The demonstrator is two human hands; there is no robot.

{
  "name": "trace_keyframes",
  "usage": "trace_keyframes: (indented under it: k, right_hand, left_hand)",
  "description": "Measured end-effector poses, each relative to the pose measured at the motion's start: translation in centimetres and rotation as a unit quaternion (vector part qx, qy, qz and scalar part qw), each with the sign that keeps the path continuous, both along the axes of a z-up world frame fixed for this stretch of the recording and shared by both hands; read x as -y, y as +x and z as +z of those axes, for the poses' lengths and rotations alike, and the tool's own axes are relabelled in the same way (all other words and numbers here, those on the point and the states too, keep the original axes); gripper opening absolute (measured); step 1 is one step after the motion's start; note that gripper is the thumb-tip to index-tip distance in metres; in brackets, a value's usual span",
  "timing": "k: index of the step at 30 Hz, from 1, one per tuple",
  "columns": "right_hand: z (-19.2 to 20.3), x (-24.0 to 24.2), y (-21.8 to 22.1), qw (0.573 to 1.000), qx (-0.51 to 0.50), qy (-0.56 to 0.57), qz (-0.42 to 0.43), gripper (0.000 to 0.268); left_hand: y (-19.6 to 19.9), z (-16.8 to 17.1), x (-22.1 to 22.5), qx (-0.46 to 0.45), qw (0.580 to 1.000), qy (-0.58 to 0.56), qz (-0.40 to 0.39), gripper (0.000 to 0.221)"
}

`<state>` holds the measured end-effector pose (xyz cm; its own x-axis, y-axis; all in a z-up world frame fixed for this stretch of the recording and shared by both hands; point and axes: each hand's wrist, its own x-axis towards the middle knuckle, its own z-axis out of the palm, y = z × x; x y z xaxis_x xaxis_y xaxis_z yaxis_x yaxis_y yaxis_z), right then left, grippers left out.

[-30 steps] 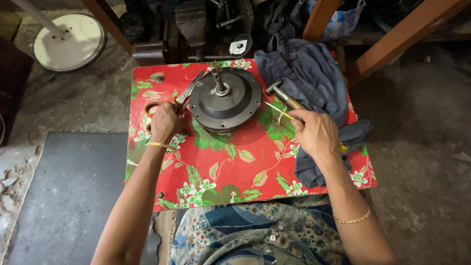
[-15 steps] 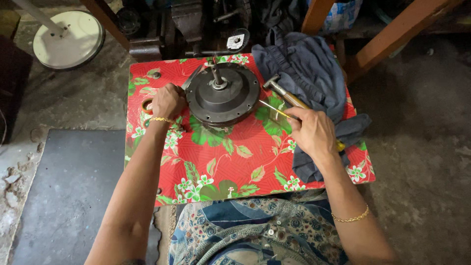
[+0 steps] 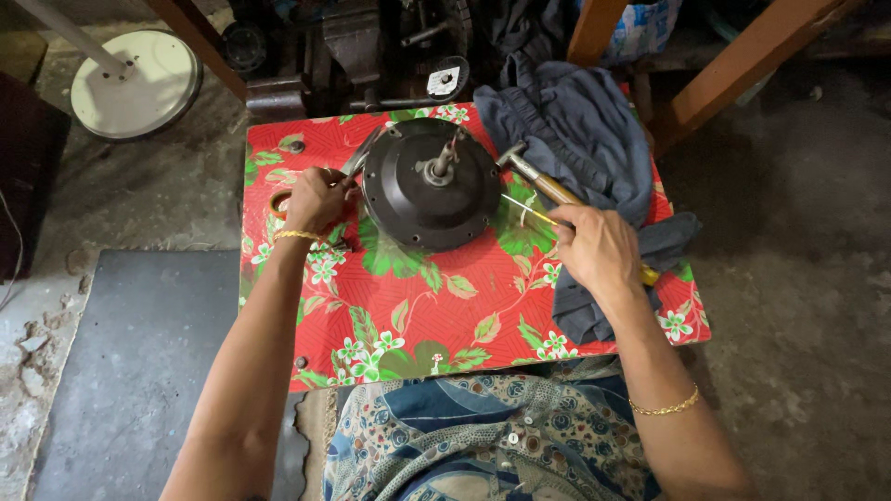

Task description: The person uses a screwdriver to loosen and remove screws from the end cap of an electrical motor. They then use a hammer to gently tap the end cap to loosen it from the motor body.

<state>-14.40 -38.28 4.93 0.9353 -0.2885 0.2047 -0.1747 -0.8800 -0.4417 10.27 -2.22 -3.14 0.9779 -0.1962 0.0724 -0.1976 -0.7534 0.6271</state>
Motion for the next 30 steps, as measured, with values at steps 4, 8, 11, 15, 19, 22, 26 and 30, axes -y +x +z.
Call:
trace_keyframes:
  k: [4, 8, 11, 15, 19, 22, 26, 30]
  right_hand:
    - [-0.4, -0.1, 0.3, 0.999, -0.047, 0.012, -0.014, 0.024]
    - [-0.5, -0.4, 0.4, 0.999, -0.027, 0.028, -0.015, 0.024]
    - [-0.3, -0.2, 0.3, 0.999, -0.014, 0.03, -0.009, 0.023]
    - [0.0, -0.4, 0.5, 0.999, -0.034, 0.028, -0.018, 0.024]
    - [-0.1, -0.4, 0.1, 0.999, -0.022, 0.026, -0.007, 0.023]
    - [-0.1, -0.8, 0.0, 0.999, -0.026, 0.032, -0.019, 0.022]
    - [-0.3, -0.7, -0.1, 0.998, -0.04, 0.035, -0.037, 0.024]
    - [-0.9, -0.8, -0.2, 0.997, -0.042, 0.044, -0.044, 0.026]
  left_hand:
    - [-2.7, 3.7, 1.3, -0.086, 0.99, -0.106, 0.036, 0.054]
    - [-5.7, 8.1, 4.5, 0.171, 0.984, -0.008, 0.05, 0.074]
    - [-8.2, 10.2, 7.1, 0.265, 0.955, -0.133, -0.031, 0.07]
    - [-11.7, 10.2, 10.3, 0.299, 0.939, -0.158, -0.057, 0.09]
    - [-12.3, 9.0, 12.6, 0.223, 0.966, -0.135, -0.007, 0.075]
    - [-11.1, 8.7, 13.8, 0.193, 0.977, -0.092, -0.013, 0.057]
    - [-8.7, 8.7, 15.1, 0.125, 0.992, 0.028, 0.014, 0.051]
    - [-5.9, 7.1, 15.6, 0.153, 0.985, 0.061, 0.049, 0.04]
